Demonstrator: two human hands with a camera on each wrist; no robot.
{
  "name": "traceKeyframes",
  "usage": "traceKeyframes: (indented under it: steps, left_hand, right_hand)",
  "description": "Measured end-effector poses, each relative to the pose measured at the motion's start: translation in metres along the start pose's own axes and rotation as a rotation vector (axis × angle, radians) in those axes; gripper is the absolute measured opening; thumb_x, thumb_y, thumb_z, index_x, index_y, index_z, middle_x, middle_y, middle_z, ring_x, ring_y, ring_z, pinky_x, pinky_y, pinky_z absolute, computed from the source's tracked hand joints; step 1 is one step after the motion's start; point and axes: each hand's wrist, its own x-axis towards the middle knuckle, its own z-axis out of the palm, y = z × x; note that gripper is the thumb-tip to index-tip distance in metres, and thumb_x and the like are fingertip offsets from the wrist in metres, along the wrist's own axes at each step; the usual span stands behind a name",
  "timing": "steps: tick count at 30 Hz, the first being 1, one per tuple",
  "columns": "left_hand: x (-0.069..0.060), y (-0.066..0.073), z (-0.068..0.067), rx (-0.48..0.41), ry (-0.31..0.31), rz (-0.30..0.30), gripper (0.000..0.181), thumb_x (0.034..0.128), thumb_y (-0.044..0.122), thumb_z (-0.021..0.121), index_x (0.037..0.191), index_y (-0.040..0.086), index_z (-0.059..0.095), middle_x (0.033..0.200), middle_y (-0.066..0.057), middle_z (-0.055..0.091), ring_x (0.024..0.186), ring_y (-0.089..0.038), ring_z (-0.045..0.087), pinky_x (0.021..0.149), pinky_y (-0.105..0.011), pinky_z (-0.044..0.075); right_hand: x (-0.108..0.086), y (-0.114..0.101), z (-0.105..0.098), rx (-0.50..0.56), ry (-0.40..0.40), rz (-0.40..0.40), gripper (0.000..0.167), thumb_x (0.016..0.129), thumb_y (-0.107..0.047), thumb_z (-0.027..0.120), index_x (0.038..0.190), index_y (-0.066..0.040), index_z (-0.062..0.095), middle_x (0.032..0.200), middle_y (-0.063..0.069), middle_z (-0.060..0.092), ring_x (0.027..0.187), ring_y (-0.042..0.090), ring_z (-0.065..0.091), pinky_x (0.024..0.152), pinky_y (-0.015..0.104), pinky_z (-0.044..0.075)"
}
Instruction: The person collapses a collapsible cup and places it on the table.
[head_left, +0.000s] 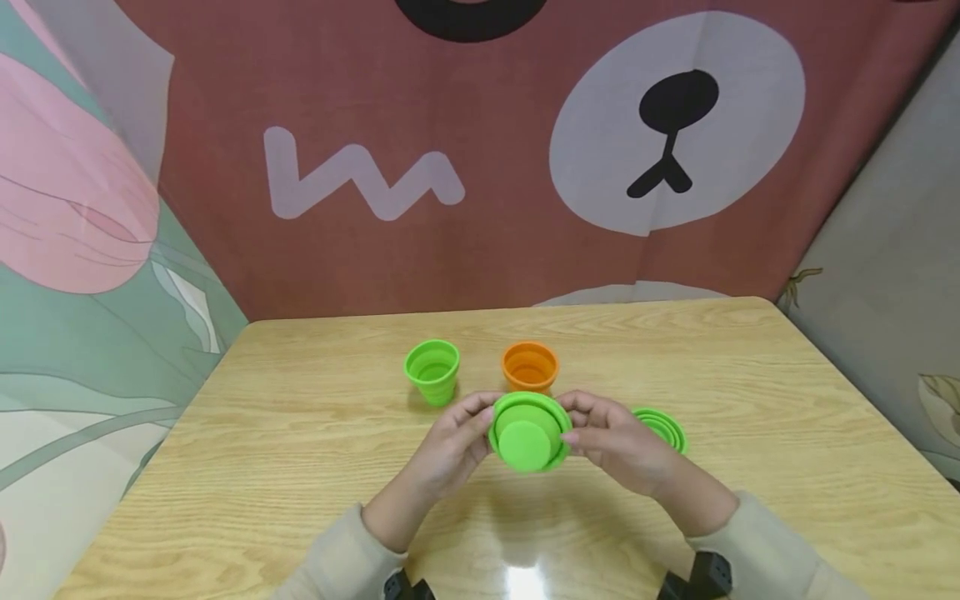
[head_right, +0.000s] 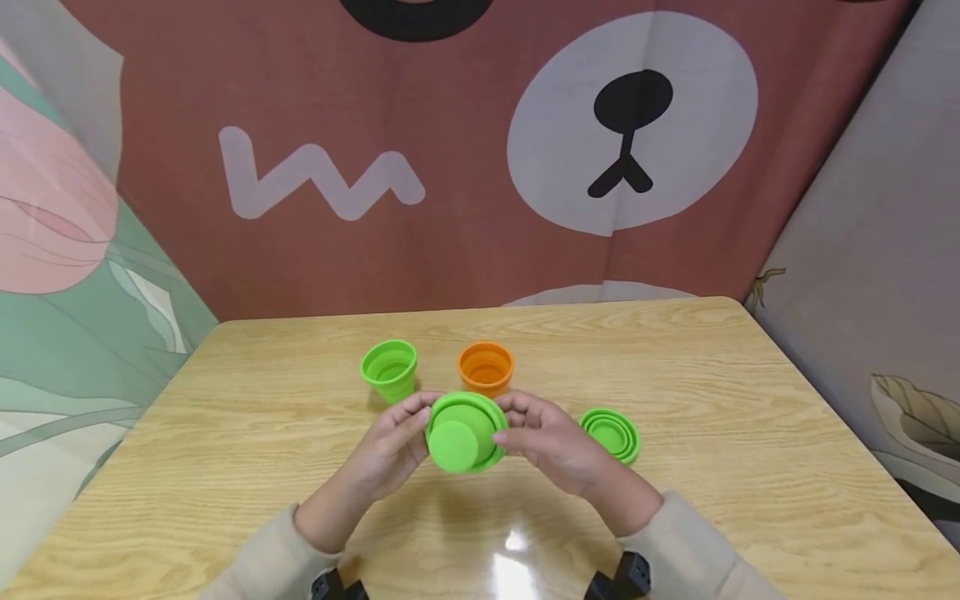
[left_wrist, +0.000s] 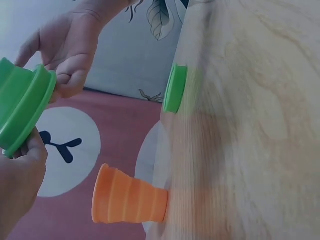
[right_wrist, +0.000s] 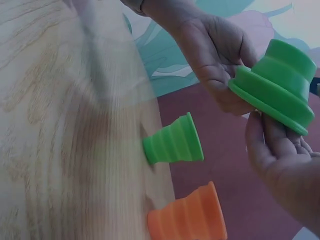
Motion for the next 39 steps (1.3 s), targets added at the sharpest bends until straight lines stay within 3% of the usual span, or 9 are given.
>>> traceKeyframes:
  steps: [7, 13, 16, 20, 23, 27, 30, 33, 39]
  left_hand:
    - [0.000, 0.006, 0.000, 0.050, 0.010, -0.048, 0.019, 0.0895, 0.012, 0.045, 0.106, 0.005, 0.050, 0.098, -0.004, 0.055, 0.085, -0.012, 0.054, 0.074, -0.024, 0.046]
    - [0.001, 0.008, 0.003, 0.082, -0.057, -0.090, 0.018, 0.0881, 0.006, 0.044, 0.104, 0.007, 0.052, 0.094, -0.004, 0.053, 0.081, -0.012, 0.051, 0.071, -0.021, 0.045]
    - [0.001, 0.008, 0.005, 0.106, -0.080, -0.092, 0.019, 0.0874, 0.008, 0.046, 0.106, 0.004, 0.051, 0.094, -0.004, 0.052, 0.082, -0.012, 0.049, 0.072, -0.021, 0.044]
    - [0.000, 0.009, 0.006, 0.172, -0.133, -0.082, 0.034, 0.0859, 0.011, 0.050, 0.115, -0.005, 0.043, 0.100, -0.006, 0.051, 0.087, -0.014, 0.049, 0.077, -0.025, 0.043]
    - [0.000, 0.011, 0.005, 0.226, -0.158, -0.082, 0.043, 0.0862, 0.011, 0.049, 0.122, -0.008, 0.035, 0.106, -0.006, 0.051, 0.090, -0.015, 0.050, 0.080, -0.029, 0.043]
    - [-0.002, 0.012, 0.005, 0.269, -0.111, -0.117, 0.042, 0.0863, 0.009, 0.049, 0.121, -0.010, 0.035, 0.103, -0.004, 0.052, 0.085, -0.013, 0.052, 0.075, -0.027, 0.045]
    - [-0.003, 0.012, 0.006, 0.273, -0.065, -0.155, 0.040, 0.0856, 0.007, 0.049, 0.119, -0.011, 0.036, 0.097, -0.005, 0.053, 0.080, -0.012, 0.053, 0.070, -0.024, 0.047]
    - [-0.003, 0.012, 0.007, 0.247, -0.042, -0.180, 0.040, 0.0848, 0.006, 0.050, 0.117, -0.012, 0.036, 0.093, -0.006, 0.053, 0.076, -0.012, 0.054, 0.066, -0.023, 0.047]
    - [-0.004, 0.016, 0.009, 0.167, -0.104, -0.161, 0.045, 0.0804, 0.002, 0.054, 0.117, -0.014, 0.034, 0.093, -0.008, 0.054, 0.079, -0.014, 0.054, 0.068, -0.024, 0.048]
  right_hand:
    - [-0.001, -0.005, 0.005, -0.269, 0.120, 0.123, 0.017, 0.086, -0.008, 0.047, 0.100, -0.011, 0.056, 0.092, 0.000, 0.059, 0.089, 0.017, 0.051, 0.084, 0.037, 0.032]
    - [-0.001, -0.007, 0.005, -0.278, 0.107, 0.178, 0.026, 0.084, -0.009, 0.051, 0.109, 0.000, 0.049, 0.086, 0.001, 0.055, 0.065, 0.008, 0.043, 0.054, 0.019, 0.033]
    - [-0.001, -0.007, 0.006, -0.278, 0.074, 0.193, 0.024, 0.082, -0.008, 0.056, 0.101, 0.004, 0.048, 0.078, 0.000, 0.055, 0.059, 0.006, 0.041, 0.048, 0.016, 0.030]
    - [-0.003, -0.008, 0.007, -0.276, 0.066, 0.172, 0.014, 0.083, -0.008, 0.055, 0.089, 0.001, 0.046, 0.074, -0.001, 0.052, 0.054, 0.005, 0.039, 0.047, 0.017, 0.032]
    - [-0.004, -0.008, 0.007, -0.272, 0.074, 0.160, 0.011, 0.085, -0.007, 0.052, 0.090, 0.001, 0.046, 0.077, 0.002, 0.053, 0.055, 0.006, 0.041, 0.048, 0.017, 0.035]
    - [-0.005, -0.011, 0.009, -0.351, 0.095, 0.143, 0.022, 0.084, -0.008, 0.054, 0.101, 0.004, 0.047, 0.086, 0.006, 0.055, 0.070, 0.011, 0.050, 0.060, 0.024, 0.045]
    - [-0.004, -0.012, 0.011, -0.389, 0.091, 0.109, 0.036, 0.082, -0.007, 0.057, 0.113, 0.004, 0.043, 0.093, 0.012, 0.054, 0.083, 0.018, 0.053, 0.072, 0.034, 0.047]
    - [-0.003, -0.012, 0.012, -0.344, 0.057, 0.077, 0.041, 0.080, -0.003, 0.058, 0.116, 0.000, 0.038, 0.093, 0.014, 0.054, 0.082, 0.020, 0.055, 0.071, 0.035, 0.048]
    - [-0.004, -0.014, 0.012, -0.291, -0.026, 0.011, 0.029, 0.080, 0.003, 0.056, 0.101, 0.001, 0.037, 0.090, 0.014, 0.052, 0.079, 0.018, 0.055, 0.067, 0.030, 0.050]
